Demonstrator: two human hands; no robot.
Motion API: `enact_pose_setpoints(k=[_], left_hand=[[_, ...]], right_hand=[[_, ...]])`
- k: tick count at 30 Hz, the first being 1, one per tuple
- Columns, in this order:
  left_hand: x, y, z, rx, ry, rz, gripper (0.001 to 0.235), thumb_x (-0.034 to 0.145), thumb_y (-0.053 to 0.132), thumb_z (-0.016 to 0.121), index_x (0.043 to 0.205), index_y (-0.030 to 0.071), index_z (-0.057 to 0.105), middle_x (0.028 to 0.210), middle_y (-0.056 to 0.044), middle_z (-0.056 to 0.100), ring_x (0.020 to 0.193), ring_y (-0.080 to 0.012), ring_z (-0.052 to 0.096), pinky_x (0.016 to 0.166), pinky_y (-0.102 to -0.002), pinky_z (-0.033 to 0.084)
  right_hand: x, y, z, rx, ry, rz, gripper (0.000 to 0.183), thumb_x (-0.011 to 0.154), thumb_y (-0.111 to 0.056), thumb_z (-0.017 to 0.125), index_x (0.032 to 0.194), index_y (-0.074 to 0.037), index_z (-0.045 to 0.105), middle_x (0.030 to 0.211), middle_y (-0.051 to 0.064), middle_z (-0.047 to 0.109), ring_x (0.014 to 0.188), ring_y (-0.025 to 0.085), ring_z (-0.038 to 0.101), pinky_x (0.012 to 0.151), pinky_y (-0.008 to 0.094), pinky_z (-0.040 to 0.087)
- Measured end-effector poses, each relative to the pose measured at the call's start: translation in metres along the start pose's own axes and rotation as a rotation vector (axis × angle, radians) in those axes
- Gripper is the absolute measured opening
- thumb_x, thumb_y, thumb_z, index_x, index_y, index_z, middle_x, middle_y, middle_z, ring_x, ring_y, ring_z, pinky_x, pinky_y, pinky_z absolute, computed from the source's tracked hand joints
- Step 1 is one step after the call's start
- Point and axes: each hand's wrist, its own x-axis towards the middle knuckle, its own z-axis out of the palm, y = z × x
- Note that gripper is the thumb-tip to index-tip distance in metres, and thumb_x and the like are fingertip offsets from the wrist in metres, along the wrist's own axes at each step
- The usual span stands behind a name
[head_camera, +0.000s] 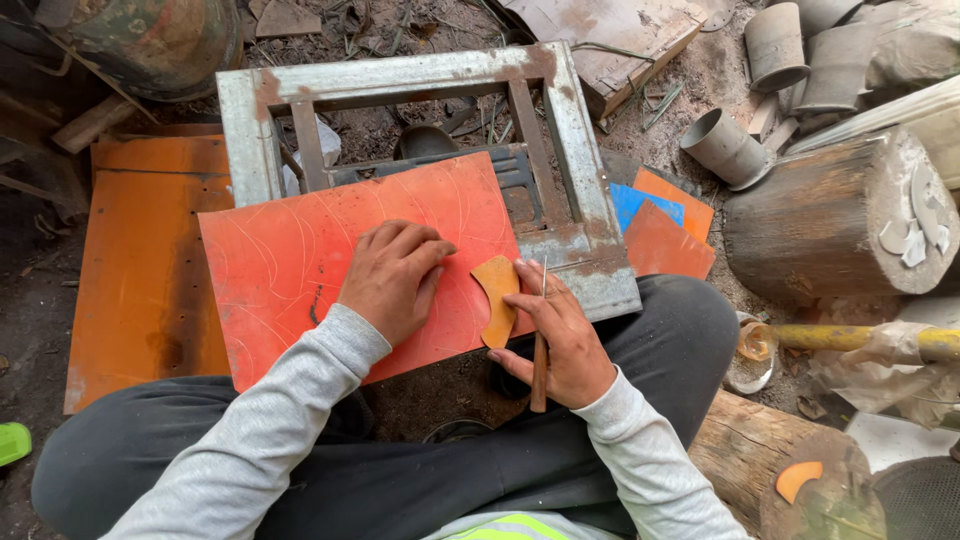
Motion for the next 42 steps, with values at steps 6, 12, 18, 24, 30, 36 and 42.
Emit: enact_pose_setpoints(k=[6, 12, 18, 24, 30, 36, 42], left_hand=[[-0.005, -0.007, 0.004, -0.162, 0.086, 0.029, 0.022, 0.087, 0.003, 0.069, 0.109, 0.006, 0.072, 0.115, -0.009, 0.069, 0.118, -0.0308, 0.06, 0.105, -0.047, 0.045], [-0.008, -0.009, 0.0, -0.22, 0.07, -0.03, 0.024, 0.086, 0.0, 0.069, 0.11, 0.004, 0.072, 0.114, -0.009, 0.07, 0.118, -0.031, 0.061, 0.105, -0.046, 0.047], [-0.007, -0.012, 0.003, -0.189, 0.056, 0.002, 0.021, 0.082, 0.002, 0.072, 0.101, 0.009, 0.076, 0.115, -0.005, 0.071, 0.121, -0.0287, 0.06, 0.108, -0.046, 0.045], [-0.008, -0.012, 0.003, -0.177, 0.035, 0.005, 0.019, 0.08, 0.006, 0.075, 0.098, 0.011, 0.079, 0.116, -0.004, 0.07, 0.123, -0.0287, 0.058, 0.109, -0.048, 0.044], [-0.008, -0.012, 0.003, -0.183, 0.022, -0.007, 0.019, 0.081, 0.009, 0.078, 0.099, 0.011, 0.079, 0.118, -0.004, 0.069, 0.124, -0.0282, 0.057, 0.111, -0.048, 0.043], [-0.008, -0.012, 0.002, -0.185, 0.019, -0.011, 0.018, 0.081, 0.01, 0.079, 0.099, 0.011, 0.079, 0.118, -0.004, 0.069, 0.124, -0.0281, 0.057, 0.112, -0.048, 0.043], [-0.008, -0.013, 0.002, -0.198, 0.017, -0.017, 0.019, 0.081, 0.01, 0.079, 0.099, 0.011, 0.079, 0.118, -0.004, 0.069, 0.124, -0.0282, 0.057, 0.112, -0.048, 0.042]], right_hand=[[-0.002, 0.006, -0.003, 0.028, -0.028, 0.013, 0.059, 0.074, -0.023, 0.09, 0.123, -0.004, 0.062, 0.154, 0.024, 0.047, 0.147, 0.044, 0.041, 0.118, 0.051, 0.038], [0.005, 0.004, -0.002, 0.009, -0.027, 0.013, 0.052, 0.077, -0.02, 0.088, 0.122, -0.006, 0.065, 0.15, 0.019, 0.055, 0.145, 0.041, 0.045, 0.117, 0.049, 0.039], [0.012, 0.004, -0.004, 0.01, -0.032, 0.023, 0.052, 0.075, -0.022, 0.089, 0.12, -0.007, 0.066, 0.146, 0.018, 0.057, 0.144, 0.04, 0.046, 0.116, 0.049, 0.039], [0.015, 0.005, -0.007, 0.038, -0.069, 0.03, 0.048, 0.077, -0.019, 0.085, 0.119, -0.008, 0.067, 0.147, 0.017, 0.058, 0.146, 0.04, 0.044, 0.117, 0.05, 0.036], [0.014, 0.006, -0.003, 0.021, -0.059, 0.03, 0.044, 0.077, -0.019, 0.085, 0.116, -0.009, 0.068, 0.147, 0.016, 0.058, 0.145, 0.039, 0.044, 0.117, 0.05, 0.034], [0.012, 0.006, 0.001, -0.012, -0.055, 0.03, 0.037, 0.075, -0.021, 0.086, 0.107, -0.011, 0.073, 0.147, 0.015, 0.058, 0.145, 0.039, 0.043, 0.116, 0.05, 0.034], [0.012, 0.006, 0.002, -0.008, -0.049, 0.043, 0.034, 0.073, -0.021, 0.087, 0.104, -0.012, 0.074, 0.147, 0.014, 0.059, 0.144, 0.039, 0.044, 0.116, 0.05, 0.035]])
